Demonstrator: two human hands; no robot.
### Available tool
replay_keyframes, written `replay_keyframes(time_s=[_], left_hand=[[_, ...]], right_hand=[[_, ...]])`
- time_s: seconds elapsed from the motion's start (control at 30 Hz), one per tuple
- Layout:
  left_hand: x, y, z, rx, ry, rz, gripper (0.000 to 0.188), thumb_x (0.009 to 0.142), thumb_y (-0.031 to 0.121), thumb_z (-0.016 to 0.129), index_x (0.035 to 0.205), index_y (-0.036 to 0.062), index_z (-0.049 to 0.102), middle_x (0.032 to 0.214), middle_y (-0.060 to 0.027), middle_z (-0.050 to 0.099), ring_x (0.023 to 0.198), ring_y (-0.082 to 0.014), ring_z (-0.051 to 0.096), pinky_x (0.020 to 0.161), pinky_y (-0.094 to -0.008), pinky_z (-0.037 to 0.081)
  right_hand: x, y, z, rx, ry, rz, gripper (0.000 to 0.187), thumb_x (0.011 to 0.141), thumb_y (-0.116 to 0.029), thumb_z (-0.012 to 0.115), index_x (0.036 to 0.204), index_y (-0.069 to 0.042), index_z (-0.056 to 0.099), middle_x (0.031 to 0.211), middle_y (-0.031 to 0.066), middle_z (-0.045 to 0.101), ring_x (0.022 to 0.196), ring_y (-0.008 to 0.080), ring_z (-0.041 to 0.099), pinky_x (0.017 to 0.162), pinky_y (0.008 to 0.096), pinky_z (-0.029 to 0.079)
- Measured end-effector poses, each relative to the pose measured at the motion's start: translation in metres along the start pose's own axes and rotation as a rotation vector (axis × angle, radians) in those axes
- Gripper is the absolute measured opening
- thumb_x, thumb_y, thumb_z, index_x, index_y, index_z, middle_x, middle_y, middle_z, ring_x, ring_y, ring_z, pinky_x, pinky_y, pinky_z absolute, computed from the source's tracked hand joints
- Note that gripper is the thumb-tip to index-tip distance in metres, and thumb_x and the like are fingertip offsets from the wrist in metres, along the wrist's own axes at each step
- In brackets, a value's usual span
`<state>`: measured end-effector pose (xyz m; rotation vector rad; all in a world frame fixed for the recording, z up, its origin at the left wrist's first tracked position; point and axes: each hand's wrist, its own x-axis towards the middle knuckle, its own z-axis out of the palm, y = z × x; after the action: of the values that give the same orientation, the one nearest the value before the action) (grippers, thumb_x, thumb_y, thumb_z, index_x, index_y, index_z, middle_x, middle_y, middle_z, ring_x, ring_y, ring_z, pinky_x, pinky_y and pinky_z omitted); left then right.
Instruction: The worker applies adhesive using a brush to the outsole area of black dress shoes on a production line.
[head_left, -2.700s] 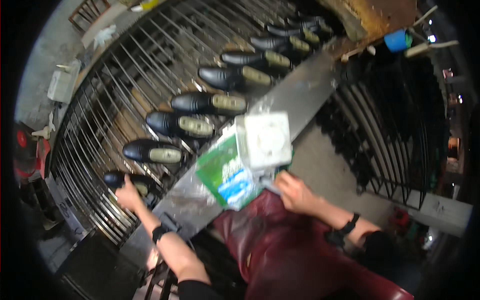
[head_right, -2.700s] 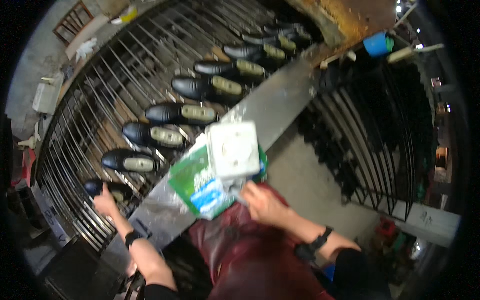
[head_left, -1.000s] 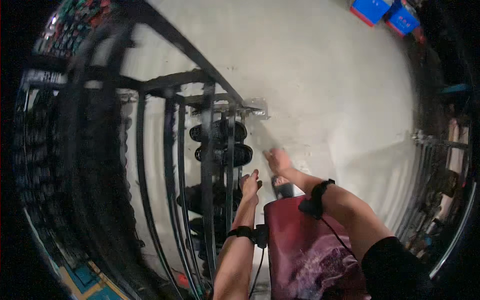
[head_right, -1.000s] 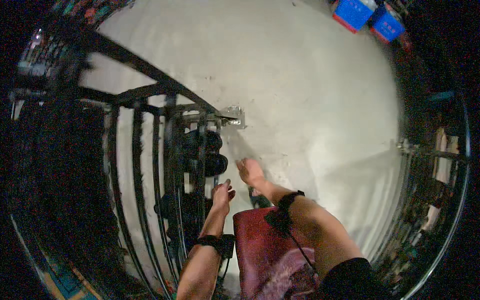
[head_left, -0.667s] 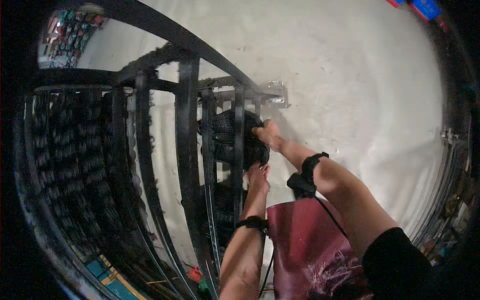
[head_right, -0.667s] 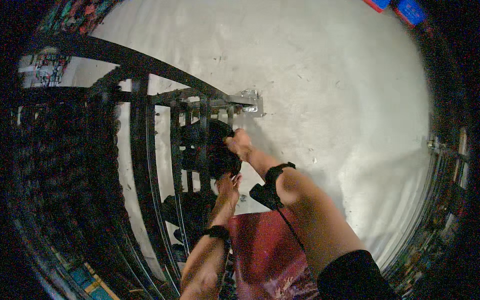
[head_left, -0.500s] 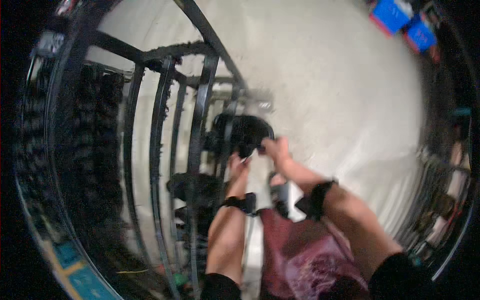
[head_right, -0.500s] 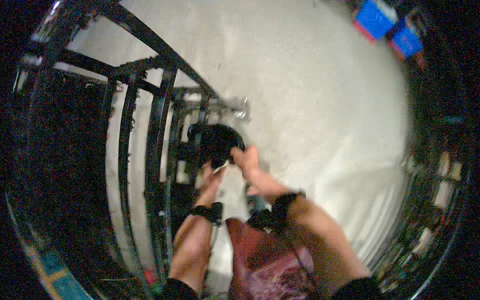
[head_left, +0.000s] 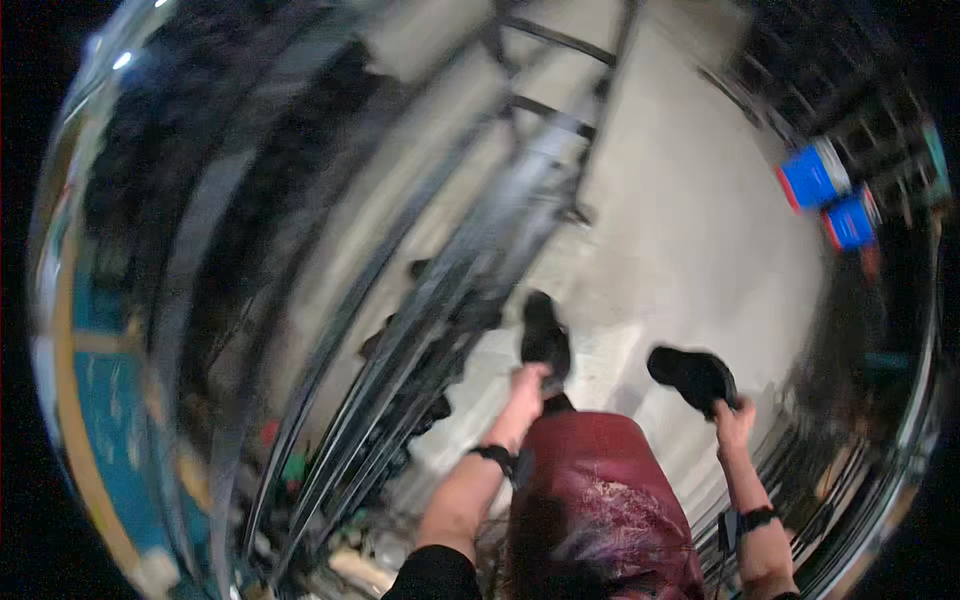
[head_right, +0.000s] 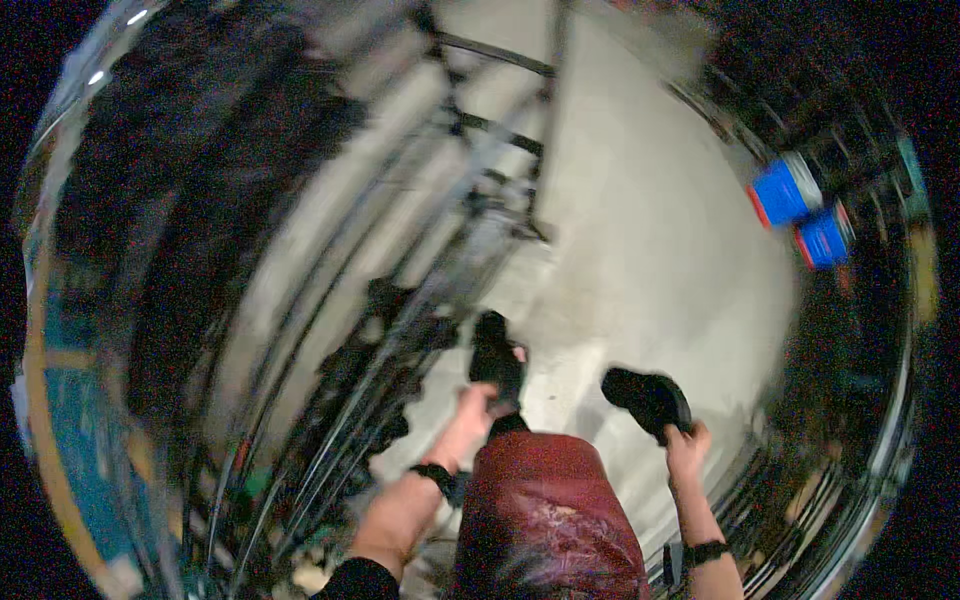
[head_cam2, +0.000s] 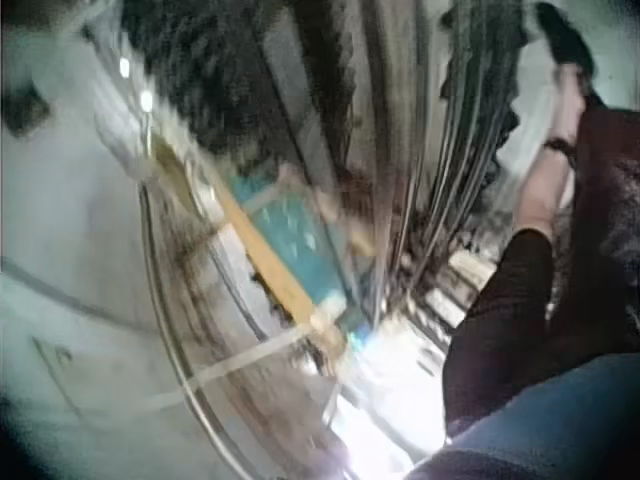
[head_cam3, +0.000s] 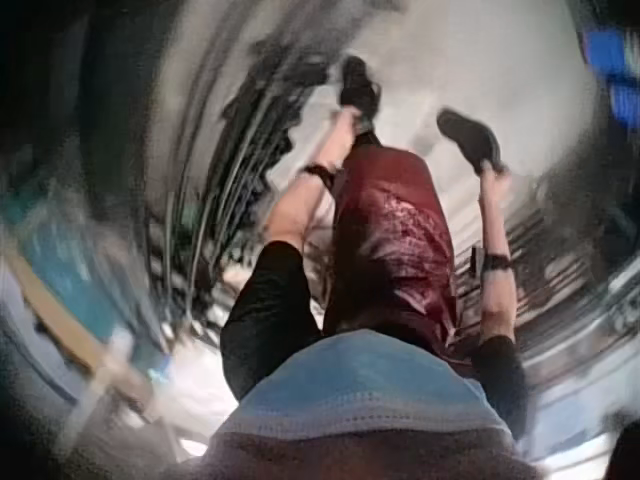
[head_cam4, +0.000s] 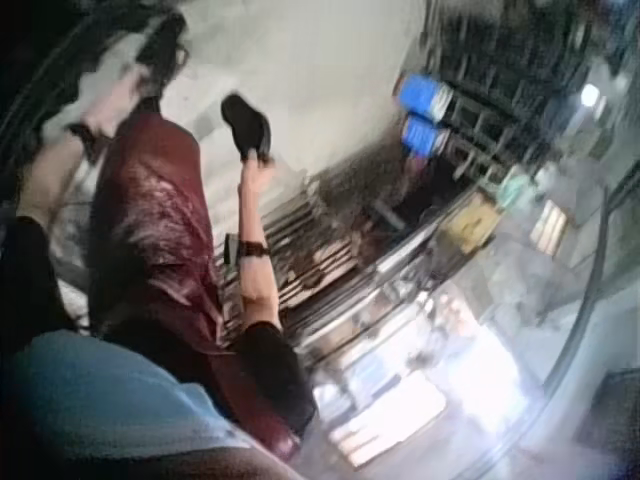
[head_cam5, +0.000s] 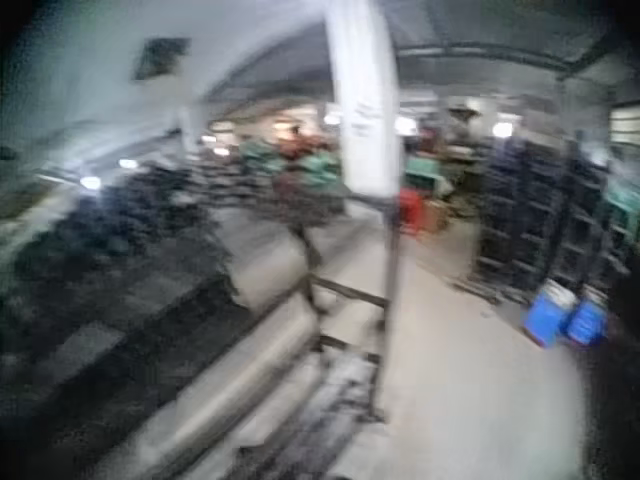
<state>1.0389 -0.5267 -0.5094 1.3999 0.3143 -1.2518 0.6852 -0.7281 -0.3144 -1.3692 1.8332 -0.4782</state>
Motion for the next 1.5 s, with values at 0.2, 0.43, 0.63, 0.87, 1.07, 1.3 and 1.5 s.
replay_keyframes(time_s=[0.2,0.43,0.63,0.87,1.07,1.3,1.5], left_hand=[[-0.404,0.062,-0.087,0.532,0.434,0.118,0.071,0.080,0.018,0.074,0.145,-0.0011,0.053,0.106,-0.0260,0.074,0.103,-0.0429,0.073,0.091,-0.0509,0.057],[-0.793,0.050,-0.266,0.836,0.787,-0.173,0.074,0.079,0.024,0.067,0.152,0.0250,0.057,0.112,-0.0185,0.078,0.108,-0.0398,0.074,0.092,-0.0520,0.061],[-0.897,-0.073,-0.566,0.849,0.864,-0.066,0.066,0.073,0.007,0.061,0.133,0.0281,0.076,0.120,-0.0089,0.079,0.112,-0.0267,0.075,0.094,-0.0421,0.059],[-0.816,-0.068,-0.776,1.307,1.079,0.130,0.041,0.083,0.017,0.072,0.124,0.0139,0.071,0.128,-0.0088,0.065,0.130,-0.0294,0.056,0.104,-0.0470,0.049],[-0.915,-0.172,-0.675,0.102,1.956,0.334,0.047,0.094,0.028,0.077,0.133,0.0034,0.068,0.125,-0.0193,0.069,0.117,-0.0391,0.067,0.102,-0.0473,0.053],[-0.887,-0.263,-0.526,-0.169,1.497,-0.343,0.096,0.084,0.036,0.085,0.155,-0.0106,0.039,0.137,-0.0266,0.061,0.126,-0.0416,0.059,0.106,-0.0484,0.051],[-0.854,-0.285,-0.558,-0.426,1.703,-0.167,0.087,0.077,0.024,0.091,0.147,-0.0065,0.049,0.128,-0.0230,0.063,0.117,-0.0425,0.059,0.099,-0.0495,0.052]], right_hand=[[-0.119,-0.098,-0.092,-0.413,-0.191,-0.866,0.044,0.080,-0.010,0.079,0.119,0.005,0.065,0.098,0.0160,0.064,0.088,0.0238,0.063,0.080,0.0367,0.054],[-0.370,-0.270,-0.020,-0.230,-1.152,-1.232,0.040,0.077,-0.004,0.071,0.116,0.002,0.064,0.102,0.0120,0.066,0.092,0.0216,0.065,0.085,0.0355,0.054],[-0.642,-0.259,0.069,-0.274,-1.575,-1.366,0.037,0.079,-0.005,0.076,0.116,0.000,0.069,0.104,0.0167,0.074,0.096,0.0275,0.072,0.091,0.0362,0.055],[-0.985,-0.197,0.146,-0.620,-2.164,-1.452,0.043,0.085,-0.002,0.069,0.127,-0.001,0.066,0.106,0.0147,0.074,0.094,0.0229,0.073,0.084,0.0357,0.058],[-1.116,-0.041,0.224,-0.908,-2.509,-1.071,0.046,0.087,-0.003,0.067,0.133,0.000,0.064,0.103,0.0109,0.073,0.084,0.0127,0.065,0.070,0.0307,0.056],[-1.155,0.054,0.251,-0.904,-1.551,-1.585,0.094,0.078,-0.036,0.095,0.149,0.002,0.048,0.151,0.0282,0.051,0.137,0.0407,0.052,0.116,0.0502,0.042],[-1.147,0.064,0.298,-1.272,-1.191,-1.173,0.144,0.063,-0.037,0.103,0.161,0.016,0.010,0.162,0.0346,0.038,0.148,0.0400,0.046,0.121,0.0400,0.041]])
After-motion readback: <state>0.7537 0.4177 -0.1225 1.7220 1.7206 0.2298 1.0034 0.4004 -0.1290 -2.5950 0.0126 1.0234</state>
